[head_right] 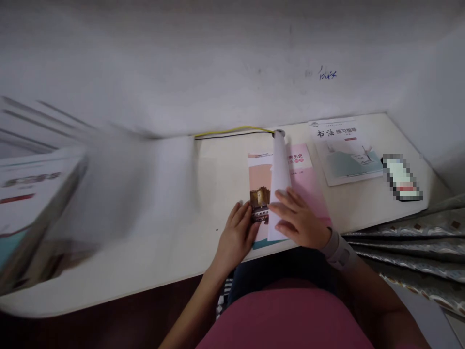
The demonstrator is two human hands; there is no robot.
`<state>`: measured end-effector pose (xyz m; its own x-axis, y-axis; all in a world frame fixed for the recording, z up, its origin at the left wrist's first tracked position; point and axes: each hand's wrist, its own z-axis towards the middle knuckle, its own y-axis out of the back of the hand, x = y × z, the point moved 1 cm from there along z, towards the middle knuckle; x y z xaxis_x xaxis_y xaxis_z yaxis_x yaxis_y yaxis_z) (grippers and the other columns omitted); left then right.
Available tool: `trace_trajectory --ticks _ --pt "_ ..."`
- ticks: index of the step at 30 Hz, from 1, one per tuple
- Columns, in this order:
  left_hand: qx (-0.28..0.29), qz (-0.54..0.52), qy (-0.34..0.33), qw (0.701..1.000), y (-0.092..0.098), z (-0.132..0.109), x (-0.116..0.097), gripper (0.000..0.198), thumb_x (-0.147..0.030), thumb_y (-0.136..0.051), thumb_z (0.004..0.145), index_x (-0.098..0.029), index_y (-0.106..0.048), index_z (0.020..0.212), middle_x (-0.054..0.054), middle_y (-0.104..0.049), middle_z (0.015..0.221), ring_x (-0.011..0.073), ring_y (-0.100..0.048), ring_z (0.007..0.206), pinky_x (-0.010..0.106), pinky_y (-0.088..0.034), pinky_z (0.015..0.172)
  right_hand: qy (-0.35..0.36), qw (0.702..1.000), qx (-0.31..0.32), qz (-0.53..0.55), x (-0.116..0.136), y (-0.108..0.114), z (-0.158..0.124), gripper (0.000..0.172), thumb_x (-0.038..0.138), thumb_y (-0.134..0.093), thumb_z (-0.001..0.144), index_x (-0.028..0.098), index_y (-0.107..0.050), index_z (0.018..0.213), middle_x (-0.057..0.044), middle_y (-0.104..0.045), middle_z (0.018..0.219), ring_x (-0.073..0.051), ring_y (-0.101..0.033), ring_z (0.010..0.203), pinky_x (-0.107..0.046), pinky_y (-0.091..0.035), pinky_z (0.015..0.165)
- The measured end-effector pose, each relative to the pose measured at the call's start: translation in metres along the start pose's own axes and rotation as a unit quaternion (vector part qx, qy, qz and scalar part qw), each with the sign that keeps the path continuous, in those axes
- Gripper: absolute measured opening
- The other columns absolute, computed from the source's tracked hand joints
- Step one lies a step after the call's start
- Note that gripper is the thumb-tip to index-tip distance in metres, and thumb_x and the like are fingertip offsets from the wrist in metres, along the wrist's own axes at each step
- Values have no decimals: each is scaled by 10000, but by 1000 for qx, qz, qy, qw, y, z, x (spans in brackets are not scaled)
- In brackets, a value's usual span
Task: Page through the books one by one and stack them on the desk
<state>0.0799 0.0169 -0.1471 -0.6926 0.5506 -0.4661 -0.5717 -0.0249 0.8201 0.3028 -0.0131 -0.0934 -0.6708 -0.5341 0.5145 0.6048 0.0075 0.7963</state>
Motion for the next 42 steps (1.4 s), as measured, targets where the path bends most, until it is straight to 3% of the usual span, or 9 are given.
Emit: trace_trajectory --ticks 3,6,10,14,19,25,32,39,42 --pt "0 -65 34 997 9 0 -1 453 -315 -363 961 -128 -417 1370 163 -454 1417 260 -388 1343 495 -394 1070 33 997 43 -57 15 -19 12 452 348 -445 929 168 -491 1341 -103 -354 1500 -250 -106 1443 -503 -253 1134" --pt "-19 -69 46 996 25 -3 5 430 -290 -342 967 -181 -413 1377 123 -487 1399 231 -415 1327 485 -402 1065 19 991 61 -117 25 -27 22 437 355 -452 926 200 -504 1331 -88 -344 1507 -267 -135 1438 -517 -248 1125" --pt "-20 67 41 997 43 -13 28 424 -331 -372 954 -145 -490 1316 171 -495 1381 318 -312 1377 576 -342 1065 -5 983 72 -171 34 -32 35 422 358 -470 918 201 -531 1306 -109 -331 1509 -299 -190 1423 -534 -267 1101" --pt "15 153 60 986 46 -24 48 538 -444 -394 939 -121 -421 1369 214 -426 1423 361 -305 1371 621 -287 1064 -17 976 71 -205 42 -43 51 408 325 -494 907 182 -545 1285 -137 -363 1488 -322 -242 1403 -569 -225 1104" --pt "-16 101 55 993 46 -32 54 541 -331 -333 972 -90 -249 1449 215 -517 1344 285 -474 1275 505 -399 1036 -20 971 75 -225 57 -64 67 397 299 -522 891 158 -556 1260 -161 -403 1459 -339 -288 1379 -588 -208 1102" --pt "-59 19 130 990 51 -35 52 589 -257 -300 977 -145 -45 1496 149 -641 1185 216 -633 1055 397 -535 867 -8 967 72 -244 69 -89 78 405 303 -512 898 134 -547 1265 -172 -471 1405 -335 -356 1340 -589 -215 1099" --pt "-18 90 114 989 46 -30 61 586 -335 -405 941 -46 -271 1433 250 -424 1413 347 -351 1350 529 -345 1069 13 966 78 -248 65 -101 77 472 376 -445 933 121 -493 1327 -184 -465 1408 -331 -392 1317 -586 -226 1092" --pt "-47 15 163 985 53 -30 66 491 -232 -323 954 -150 -321 1438 140 -644 1201 236 -627 1083 409 -531 884 14 966 84 -244 56 -105 76 596 511 -431 912 118 -461 1359 -208 -422 1432 -357 -357 1337 -615 -216 1081" --pt "-82 10 168 982 57 -28 61 495 -249 -321 960 -142 -309 1443 159 -583 1290 253 -554 1196 440 -494 954 13 965 81 -249 64 -111 78 598 501 -440 910 101 -463 1355 -212 -421 1431 -359 -358 1336 -606 -217 1084"
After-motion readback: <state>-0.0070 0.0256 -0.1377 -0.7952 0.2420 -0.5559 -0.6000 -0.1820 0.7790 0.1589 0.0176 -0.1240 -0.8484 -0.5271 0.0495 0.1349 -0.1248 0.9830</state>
